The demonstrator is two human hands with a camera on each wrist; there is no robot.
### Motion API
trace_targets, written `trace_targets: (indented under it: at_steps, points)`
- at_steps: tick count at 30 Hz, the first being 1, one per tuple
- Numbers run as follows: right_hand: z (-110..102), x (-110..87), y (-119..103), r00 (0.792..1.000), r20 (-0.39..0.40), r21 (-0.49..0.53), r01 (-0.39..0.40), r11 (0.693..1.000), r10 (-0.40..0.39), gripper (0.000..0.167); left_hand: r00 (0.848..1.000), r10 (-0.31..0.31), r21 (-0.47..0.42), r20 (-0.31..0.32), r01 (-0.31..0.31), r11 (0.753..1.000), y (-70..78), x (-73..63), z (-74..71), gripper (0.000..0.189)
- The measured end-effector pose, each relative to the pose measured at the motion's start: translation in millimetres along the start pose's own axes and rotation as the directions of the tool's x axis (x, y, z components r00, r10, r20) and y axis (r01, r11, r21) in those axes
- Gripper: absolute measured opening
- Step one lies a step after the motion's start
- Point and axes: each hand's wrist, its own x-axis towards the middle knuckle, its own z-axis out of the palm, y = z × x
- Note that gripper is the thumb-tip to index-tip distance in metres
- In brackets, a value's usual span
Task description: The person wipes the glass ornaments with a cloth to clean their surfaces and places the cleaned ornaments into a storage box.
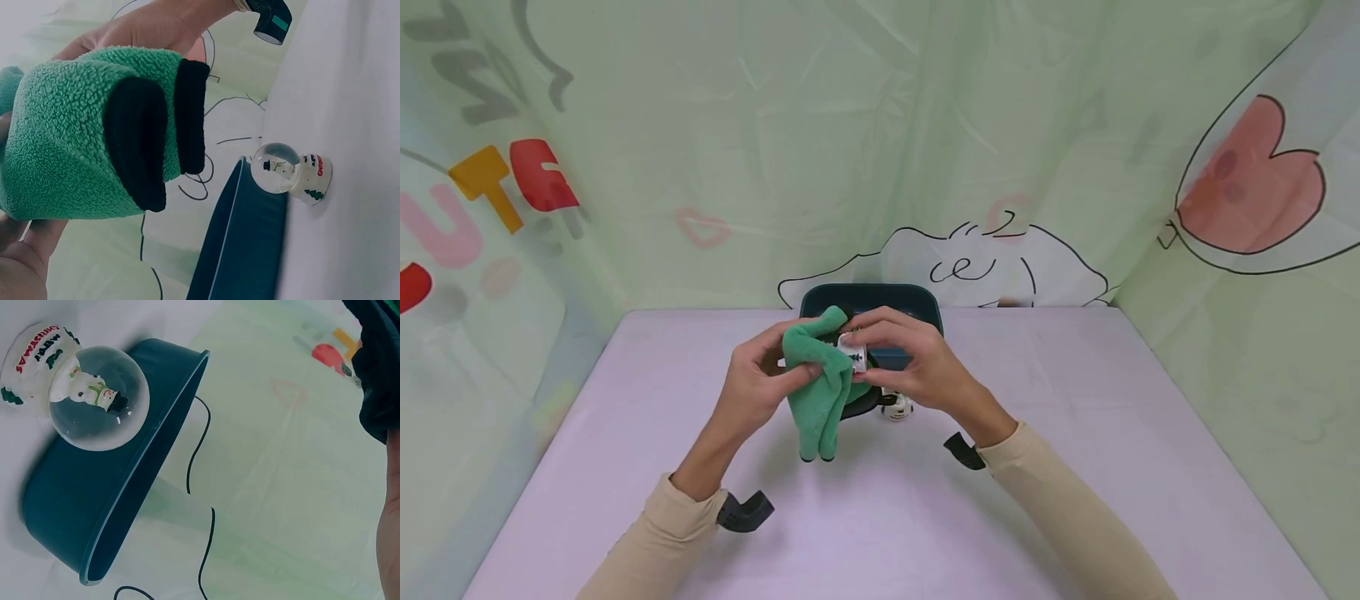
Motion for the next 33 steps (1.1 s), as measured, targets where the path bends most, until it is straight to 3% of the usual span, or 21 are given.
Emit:
trace_targets:
  at_steps: [11, 16, 25, 33]
  points:
    - [0.4, 3.2, 3.0, 0.99, 0.023, -0.097, 0.138, 0.986, -0.136, 0.04, 0.994, -0.112, 0.002, -0.013, 0.112, 0.994, 0.4, 0.8, -1.5, 0.05]
    - [1.1, 4.9, 1.6, 0.989, 0.004, -0.107, 0.145, 0.984, -0.145, 0.041, 0.995, -0.1, -0.015, -0.003, 0.1, 0.995, -0.8, 0.8, -1.0, 0.049]
    - [0.2, 2.7, -1.9, 0.999, -0.028, 0.016, -0.018, 1.0, 0.019, 0.045, 1.0, -0.005, -0.015, 0.005, 0.005, 1.0, -2.6, 0.9, -0.6, 0.051]
    - [-1.1, 0.4, -7.3, 0.978, -0.021, 0.123, -0.202, 0.972, 0.206, 0.046, 0.996, 0.077, 0.016, 0.05, -0.077, 0.997, -1.6, 0.5, 0.4, 0.053]
